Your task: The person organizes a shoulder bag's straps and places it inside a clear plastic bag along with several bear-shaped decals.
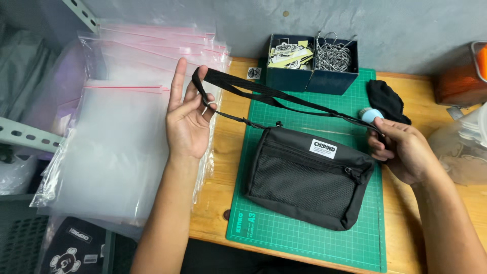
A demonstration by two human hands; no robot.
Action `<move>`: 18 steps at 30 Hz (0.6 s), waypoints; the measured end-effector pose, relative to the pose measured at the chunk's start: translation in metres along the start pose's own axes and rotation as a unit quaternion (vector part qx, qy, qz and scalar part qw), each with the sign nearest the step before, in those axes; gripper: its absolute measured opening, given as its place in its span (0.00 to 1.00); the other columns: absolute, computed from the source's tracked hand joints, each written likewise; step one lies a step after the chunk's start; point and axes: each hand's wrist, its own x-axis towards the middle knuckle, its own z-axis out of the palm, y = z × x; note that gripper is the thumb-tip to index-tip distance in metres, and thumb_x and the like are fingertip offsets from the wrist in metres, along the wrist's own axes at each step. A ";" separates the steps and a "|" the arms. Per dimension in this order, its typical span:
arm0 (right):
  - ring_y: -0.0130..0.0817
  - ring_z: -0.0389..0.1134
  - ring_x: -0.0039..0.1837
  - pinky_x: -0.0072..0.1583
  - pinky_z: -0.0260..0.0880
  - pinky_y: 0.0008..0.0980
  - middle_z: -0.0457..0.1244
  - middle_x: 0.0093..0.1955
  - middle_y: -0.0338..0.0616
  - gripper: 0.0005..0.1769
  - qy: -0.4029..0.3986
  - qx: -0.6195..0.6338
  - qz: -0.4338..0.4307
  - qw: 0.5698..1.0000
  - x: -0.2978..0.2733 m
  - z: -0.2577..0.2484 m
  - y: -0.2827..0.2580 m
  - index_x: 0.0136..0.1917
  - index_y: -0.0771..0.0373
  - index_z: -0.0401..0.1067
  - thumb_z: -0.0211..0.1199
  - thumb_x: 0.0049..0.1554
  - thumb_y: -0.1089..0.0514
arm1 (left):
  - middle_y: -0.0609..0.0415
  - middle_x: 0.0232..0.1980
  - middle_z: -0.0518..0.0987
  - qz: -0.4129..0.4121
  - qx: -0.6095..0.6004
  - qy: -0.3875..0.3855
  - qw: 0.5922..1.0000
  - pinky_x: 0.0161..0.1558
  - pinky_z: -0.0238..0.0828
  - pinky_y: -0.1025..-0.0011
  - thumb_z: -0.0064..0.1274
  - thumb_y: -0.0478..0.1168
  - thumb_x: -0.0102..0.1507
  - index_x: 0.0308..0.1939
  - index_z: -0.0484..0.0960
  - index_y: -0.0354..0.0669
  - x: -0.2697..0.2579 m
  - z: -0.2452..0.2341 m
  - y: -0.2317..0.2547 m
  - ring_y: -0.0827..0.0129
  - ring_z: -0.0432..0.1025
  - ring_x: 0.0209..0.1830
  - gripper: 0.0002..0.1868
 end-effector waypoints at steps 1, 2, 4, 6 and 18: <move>0.25 0.40 0.33 0.37 0.37 0.29 0.50 0.35 0.40 0.12 -0.001 -0.003 0.002 1.000 0.000 0.000 0.000 0.54 0.58 0.66 0.55 0.79 0.51 | 0.40 0.82 0.76 0.004 0.012 -0.013 1.000 0.46 0.83 0.73 0.50 0.23 0.68 0.94 0.57 0.53 -0.001 0.000 0.000 0.65 0.79 0.44 0.49; 0.25 0.40 0.32 0.37 0.37 0.29 0.50 0.35 0.40 0.14 -0.001 -0.007 0.003 1.000 0.000 -0.001 0.001 0.52 0.57 0.64 0.55 0.79 0.50 | 0.39 0.83 0.75 0.008 0.025 -0.025 0.999 0.47 0.83 0.73 0.51 0.23 0.69 0.94 0.55 0.53 -0.001 0.000 -0.001 0.67 0.79 0.41 0.50; 0.24 0.41 0.33 0.37 0.37 0.28 0.50 0.35 0.40 0.13 0.001 0.001 0.004 1.000 0.002 -0.003 0.003 0.52 0.57 0.64 0.56 0.79 0.51 | 0.41 0.83 0.76 0.005 0.035 -0.021 0.999 0.48 0.82 0.73 0.51 0.23 0.69 0.94 0.56 0.54 -0.001 0.001 -0.001 0.68 0.78 0.39 0.50; 0.24 0.43 0.34 0.37 0.37 0.27 0.50 0.36 0.41 0.12 0.004 0.009 0.006 1.000 0.006 -0.007 0.007 0.53 0.58 0.64 0.57 0.78 0.52 | 0.42 0.83 0.76 0.002 0.046 -0.018 0.999 0.49 0.81 0.73 0.51 0.23 0.69 0.94 0.57 0.54 -0.002 0.003 0.000 0.69 0.78 0.38 0.49; 0.24 0.36 0.35 0.41 0.39 0.30 0.41 0.37 0.32 0.20 0.034 0.006 0.007 0.999 -0.001 0.007 -0.005 0.49 0.58 0.60 0.56 0.79 0.46 | 0.65 0.32 0.55 0.093 0.200 0.124 0.968 0.25 0.55 0.78 0.58 0.17 0.59 0.58 0.84 0.40 -0.002 0.013 -0.019 0.80 0.52 0.27 0.25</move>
